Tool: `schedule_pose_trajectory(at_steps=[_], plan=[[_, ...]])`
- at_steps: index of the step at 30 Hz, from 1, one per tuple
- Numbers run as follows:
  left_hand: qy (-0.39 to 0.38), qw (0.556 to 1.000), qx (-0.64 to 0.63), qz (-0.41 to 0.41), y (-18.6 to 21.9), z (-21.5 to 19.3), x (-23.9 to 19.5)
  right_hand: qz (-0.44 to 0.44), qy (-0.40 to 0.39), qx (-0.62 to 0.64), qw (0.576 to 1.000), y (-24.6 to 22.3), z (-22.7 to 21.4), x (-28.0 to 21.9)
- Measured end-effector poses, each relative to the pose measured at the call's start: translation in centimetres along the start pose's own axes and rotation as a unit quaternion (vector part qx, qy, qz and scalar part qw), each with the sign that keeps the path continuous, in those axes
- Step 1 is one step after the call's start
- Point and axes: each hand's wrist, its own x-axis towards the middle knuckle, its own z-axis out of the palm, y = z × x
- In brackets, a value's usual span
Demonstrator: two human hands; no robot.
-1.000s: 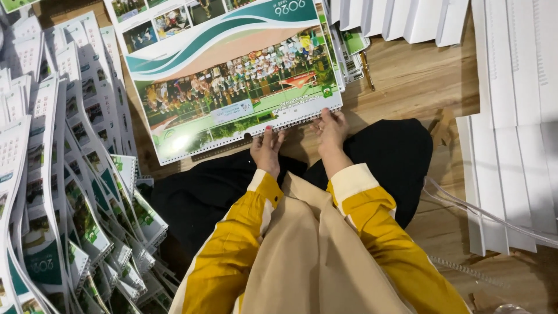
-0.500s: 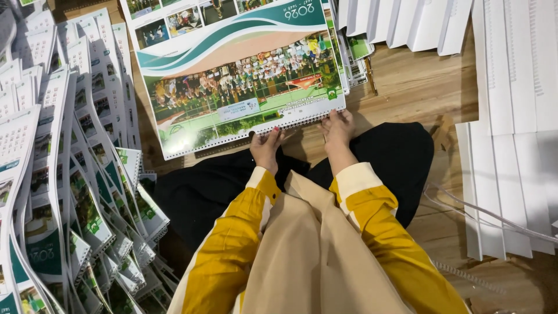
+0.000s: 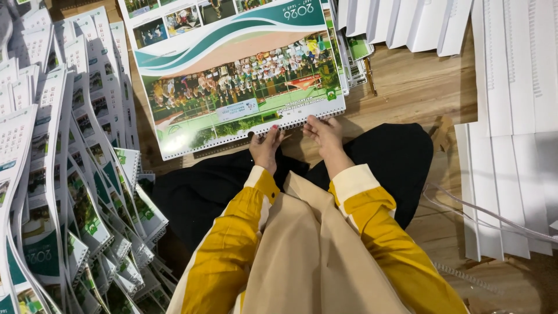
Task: The person sits on the floor and assembles wall calendars by inserting a plastic spiral binding into pre-punched holes along the edge of the pages. They repeatedly pick up calendar sheets, align the binding, and push it through the holes to secure the pages together.
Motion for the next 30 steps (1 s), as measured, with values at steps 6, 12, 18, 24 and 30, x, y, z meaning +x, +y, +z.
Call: schedule_pose_trajectory(at_steps=[6,12,18,24,30], plan=[[-0.054,0.998,0.030,0.006,-1.7,-2.8,2.8,0.000,0.001,-0.008,1.000,-1.0,0.3,-1.4],[0.011,0.998,0.059,0.029,-2.2,-1.7,2.9,-0.013,0.045,0.035,0.998,-0.8,-0.7,-0.2],[0.018,0.997,0.046,0.054,-2.2,-2.5,3.1,-0.023,0.083,0.062,0.994,0.9,-1.3,2.3],[0.038,0.997,0.068,0.027,-2.1,-1.9,2.9,-0.022,0.121,0.047,0.991,-0.5,-1.1,1.2],[0.037,0.998,-0.007,0.042,-3.0,-3.2,4.2,-0.085,0.155,0.039,0.983,0.4,-1.8,3.4]])
